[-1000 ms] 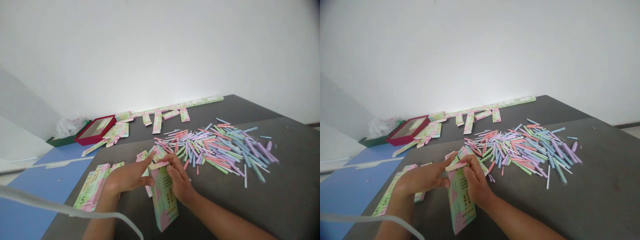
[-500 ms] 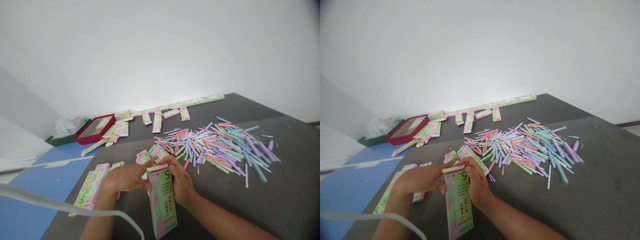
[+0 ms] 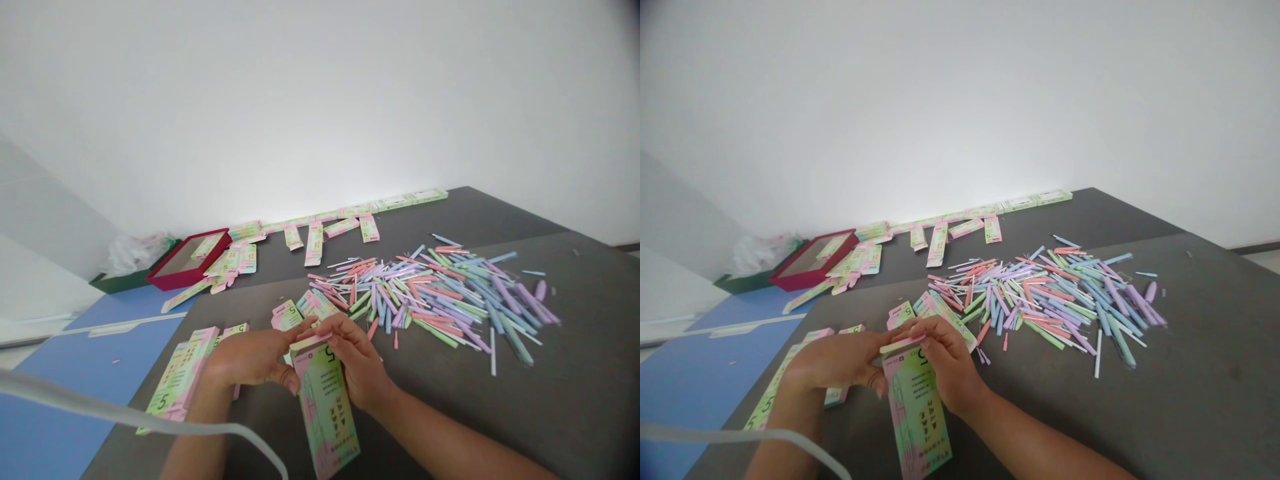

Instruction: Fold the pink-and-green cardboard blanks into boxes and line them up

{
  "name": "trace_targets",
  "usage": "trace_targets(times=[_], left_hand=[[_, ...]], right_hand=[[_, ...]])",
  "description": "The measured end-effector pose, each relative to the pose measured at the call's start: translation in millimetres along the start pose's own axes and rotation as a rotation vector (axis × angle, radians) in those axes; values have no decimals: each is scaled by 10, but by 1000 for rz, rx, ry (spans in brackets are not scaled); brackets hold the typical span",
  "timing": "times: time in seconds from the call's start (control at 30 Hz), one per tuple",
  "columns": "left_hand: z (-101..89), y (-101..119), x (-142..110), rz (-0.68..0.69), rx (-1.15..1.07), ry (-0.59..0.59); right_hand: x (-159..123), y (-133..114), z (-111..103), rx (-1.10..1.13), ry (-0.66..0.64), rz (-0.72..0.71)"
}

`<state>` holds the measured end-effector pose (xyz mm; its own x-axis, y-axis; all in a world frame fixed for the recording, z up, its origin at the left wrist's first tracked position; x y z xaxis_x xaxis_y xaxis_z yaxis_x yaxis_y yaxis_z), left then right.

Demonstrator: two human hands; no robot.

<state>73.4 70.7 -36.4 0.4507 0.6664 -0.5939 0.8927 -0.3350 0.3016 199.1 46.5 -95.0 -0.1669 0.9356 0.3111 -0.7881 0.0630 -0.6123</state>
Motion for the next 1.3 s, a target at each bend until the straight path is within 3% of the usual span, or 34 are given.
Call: trace_targets(times=[0.17,0.4,0.53,0.93,1.13,1.3], left_hand=[[-34,50,-39,-83,39,-4],[-42,89,-44,-11,-29,-31],[0,37,-25,-17,-45,-65],[72,47,6,153,-163,-131],[95,66,15,159,-140,-134],[118,40,21,73,-34,-119]], right_hand=[[-16,-31,12,-110,-100,-44],[-41,-74,84,-119,-166,-111],[-45,-48,63,-128,-121,-100],[-54,-11,-8,-171,92,-16],[-64,19,-62,-281,131,13],[-67,39,-84,-307,114,8]])
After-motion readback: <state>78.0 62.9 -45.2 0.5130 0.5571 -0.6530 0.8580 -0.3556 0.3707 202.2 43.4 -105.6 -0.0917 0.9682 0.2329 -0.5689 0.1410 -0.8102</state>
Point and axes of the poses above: each hand's wrist, its own x-axis towards the middle knuckle, its own z-axis out of the palm, y = z × x, the point moved 5 cm from there along x, towards the middle knuckle, and after that the axes turned 7 degrees about -z, right-handed, at the moved point
